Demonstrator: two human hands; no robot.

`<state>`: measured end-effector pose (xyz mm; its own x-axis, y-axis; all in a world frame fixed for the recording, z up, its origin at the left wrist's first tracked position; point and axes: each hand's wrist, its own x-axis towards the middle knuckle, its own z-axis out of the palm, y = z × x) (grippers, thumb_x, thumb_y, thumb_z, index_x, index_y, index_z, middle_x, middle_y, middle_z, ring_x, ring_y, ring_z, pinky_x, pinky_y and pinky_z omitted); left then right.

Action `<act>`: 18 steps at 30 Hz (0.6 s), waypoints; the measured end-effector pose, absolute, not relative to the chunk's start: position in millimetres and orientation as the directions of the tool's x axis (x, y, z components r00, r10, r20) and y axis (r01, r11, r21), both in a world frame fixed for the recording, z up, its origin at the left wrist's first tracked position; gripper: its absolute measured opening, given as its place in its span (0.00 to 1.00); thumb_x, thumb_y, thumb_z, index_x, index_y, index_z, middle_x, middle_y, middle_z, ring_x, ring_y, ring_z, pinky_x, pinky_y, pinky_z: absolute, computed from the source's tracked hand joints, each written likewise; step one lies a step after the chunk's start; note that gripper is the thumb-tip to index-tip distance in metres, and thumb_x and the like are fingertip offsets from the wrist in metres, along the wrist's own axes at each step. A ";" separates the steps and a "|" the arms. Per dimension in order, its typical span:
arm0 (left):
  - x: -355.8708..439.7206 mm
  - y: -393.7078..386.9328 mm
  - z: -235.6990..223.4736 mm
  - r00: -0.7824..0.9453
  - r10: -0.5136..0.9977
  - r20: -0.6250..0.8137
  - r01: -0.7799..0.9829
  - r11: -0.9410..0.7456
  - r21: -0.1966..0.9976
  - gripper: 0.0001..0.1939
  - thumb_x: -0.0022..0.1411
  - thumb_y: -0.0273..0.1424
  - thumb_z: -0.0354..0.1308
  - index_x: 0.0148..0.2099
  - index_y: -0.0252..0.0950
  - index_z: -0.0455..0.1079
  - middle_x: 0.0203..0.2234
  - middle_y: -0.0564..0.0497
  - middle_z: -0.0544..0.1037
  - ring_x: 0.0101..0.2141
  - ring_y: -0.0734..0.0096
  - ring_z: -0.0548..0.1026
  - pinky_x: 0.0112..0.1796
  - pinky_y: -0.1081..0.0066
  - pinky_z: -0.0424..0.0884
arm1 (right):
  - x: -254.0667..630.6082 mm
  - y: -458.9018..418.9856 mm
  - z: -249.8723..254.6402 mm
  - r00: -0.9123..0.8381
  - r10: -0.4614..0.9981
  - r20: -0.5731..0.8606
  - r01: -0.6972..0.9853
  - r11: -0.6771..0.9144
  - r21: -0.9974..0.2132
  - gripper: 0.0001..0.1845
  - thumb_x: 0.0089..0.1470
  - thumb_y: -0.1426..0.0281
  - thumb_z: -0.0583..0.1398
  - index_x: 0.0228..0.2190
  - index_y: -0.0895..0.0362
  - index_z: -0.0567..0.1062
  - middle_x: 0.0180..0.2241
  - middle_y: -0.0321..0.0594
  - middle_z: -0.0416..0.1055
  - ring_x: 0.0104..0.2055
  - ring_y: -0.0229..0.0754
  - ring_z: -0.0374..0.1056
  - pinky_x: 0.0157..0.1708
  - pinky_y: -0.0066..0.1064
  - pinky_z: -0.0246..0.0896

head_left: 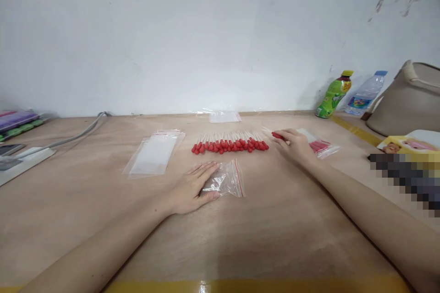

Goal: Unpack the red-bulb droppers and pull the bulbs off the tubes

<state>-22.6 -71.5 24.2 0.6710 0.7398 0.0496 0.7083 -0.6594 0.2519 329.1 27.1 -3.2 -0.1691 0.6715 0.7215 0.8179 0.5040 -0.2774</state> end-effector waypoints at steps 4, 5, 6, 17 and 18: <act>-23.3 -70.2 21.5 0.678 0.732 0.066 0.699 -0.670 0.249 0.34 0.61 0.48 0.41 0.64 0.38 0.38 0.61 0.47 0.47 0.60 0.61 0.47 0.57 0.58 0.47 | 325.6 26.4 -12.2 -0.296 0.659 0.692 0.833 0.533 -0.151 0.15 0.54 0.65 0.53 0.40 0.57 0.73 0.37 0.47 0.70 0.38 0.44 0.67 0.40 0.37 0.64; -23.4 -69.7 20.7 0.679 0.731 0.070 0.698 -0.671 0.250 0.34 0.61 0.48 0.42 0.64 0.39 0.38 0.61 0.47 0.47 0.60 0.61 0.47 0.58 0.58 0.46 | 324.9 26.1 -12.6 -0.313 0.659 0.684 0.831 0.538 -0.138 0.16 0.54 0.64 0.53 0.40 0.57 0.73 0.37 0.47 0.69 0.38 0.44 0.67 0.40 0.37 0.64; -23.4 -69.3 20.1 0.679 0.731 0.073 0.696 -0.672 0.253 0.34 0.61 0.48 0.42 0.64 0.39 0.37 0.61 0.48 0.47 0.60 0.62 0.48 0.58 0.58 0.46 | 324.1 25.7 -12.9 -0.330 0.663 0.672 0.828 0.545 -0.131 0.16 0.55 0.64 0.52 0.41 0.57 0.73 0.38 0.46 0.69 0.38 0.44 0.67 0.40 0.37 0.64; -23.3 -69.9 20.9 0.678 0.730 0.084 0.691 -0.672 0.267 0.34 0.61 0.48 0.43 0.63 0.40 0.39 0.61 0.48 0.48 0.59 0.60 0.48 0.57 0.58 0.47 | 312.2 13.9 -9.8 -0.341 0.720 0.604 0.798 0.562 -0.219 0.17 0.54 0.61 0.53 0.43 0.54 0.71 0.40 0.46 0.66 0.42 0.47 0.65 0.43 0.40 0.62; -23.3 -69.8 20.7 0.679 0.729 0.085 0.689 -0.673 0.268 0.34 0.61 0.48 0.43 0.63 0.40 0.39 0.61 0.48 0.48 0.59 0.61 0.48 0.58 0.58 0.47 | 312.6 13.9 -10.0 -0.325 0.728 0.604 0.795 0.556 -0.242 0.18 0.53 0.60 0.54 0.44 0.55 0.70 0.40 0.46 0.66 0.42 0.47 0.65 0.44 0.40 0.62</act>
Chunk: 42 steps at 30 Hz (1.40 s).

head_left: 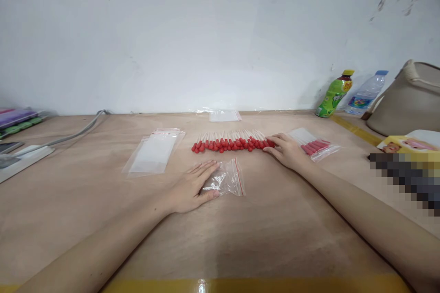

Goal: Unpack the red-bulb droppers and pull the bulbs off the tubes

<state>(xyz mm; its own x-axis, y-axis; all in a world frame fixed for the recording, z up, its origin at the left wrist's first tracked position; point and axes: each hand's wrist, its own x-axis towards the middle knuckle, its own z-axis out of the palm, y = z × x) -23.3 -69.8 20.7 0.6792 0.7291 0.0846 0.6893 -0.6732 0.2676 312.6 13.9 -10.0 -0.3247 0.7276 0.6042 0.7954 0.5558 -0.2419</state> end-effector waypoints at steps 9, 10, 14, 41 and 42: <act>-21.7 -69.4 21.3 0.686 0.723 0.083 0.685 -0.680 0.261 0.34 0.61 0.48 0.43 0.63 0.39 0.39 0.61 0.48 0.49 0.59 0.62 0.48 0.58 0.59 0.44 | 315.3 14.0 -13.8 -0.242 0.785 0.570 0.731 0.534 -0.425 0.26 0.48 0.68 0.58 0.50 0.58 0.62 0.41 0.45 0.69 0.43 0.44 0.66 0.44 0.41 0.62; -21.7 -69.5 21.5 0.685 0.724 0.081 0.687 -0.679 0.259 0.34 0.61 0.48 0.43 0.63 0.39 0.39 0.61 0.48 0.48 0.59 0.63 0.48 0.58 0.59 0.44 | 314.7 12.7 -13.2 -0.248 0.784 0.569 0.721 0.542 -0.432 0.28 0.48 0.69 0.58 0.51 0.58 0.60 0.42 0.45 0.69 0.43 0.44 0.66 0.44 0.41 0.62; -22.5 -69.5 21.3 0.684 0.726 0.070 0.690 -0.676 0.258 0.34 0.61 0.48 0.42 0.63 0.40 0.38 0.61 0.49 0.48 0.60 0.63 0.47 0.58 0.59 0.44 | 314.5 9.9 -12.4 -0.250 0.795 0.553 0.725 0.532 -0.437 0.33 0.46 0.66 0.59 0.53 0.58 0.56 0.43 0.46 0.67 0.45 0.46 0.65 0.43 0.42 0.62; -28.4 -71.4 23.9 0.623 0.781 0.051 0.727 -0.602 0.331 0.37 0.58 0.50 0.45 0.63 0.38 0.42 0.61 0.46 0.48 0.59 0.58 0.50 0.56 0.58 0.49 | 238.8 -56.8 10.4 -0.867 0.452 0.210 0.385 0.875 -0.294 0.19 0.51 0.56 0.55 0.45 0.46 0.70 0.55 0.44 0.58 0.60 0.51 0.47 0.54 0.52 0.41; -26.9 -70.1 23.9 0.582 0.809 0.084 0.732 -0.566 0.379 0.35 0.58 0.50 0.46 0.62 0.38 0.46 0.59 0.46 0.53 0.58 0.58 0.53 0.55 0.59 0.53 | 238.9 -57.0 10.0 -0.866 0.458 0.200 0.383 0.865 -0.325 0.19 0.51 0.56 0.55 0.44 0.46 0.71 0.55 0.43 0.58 0.60 0.51 0.46 0.54 0.51 0.40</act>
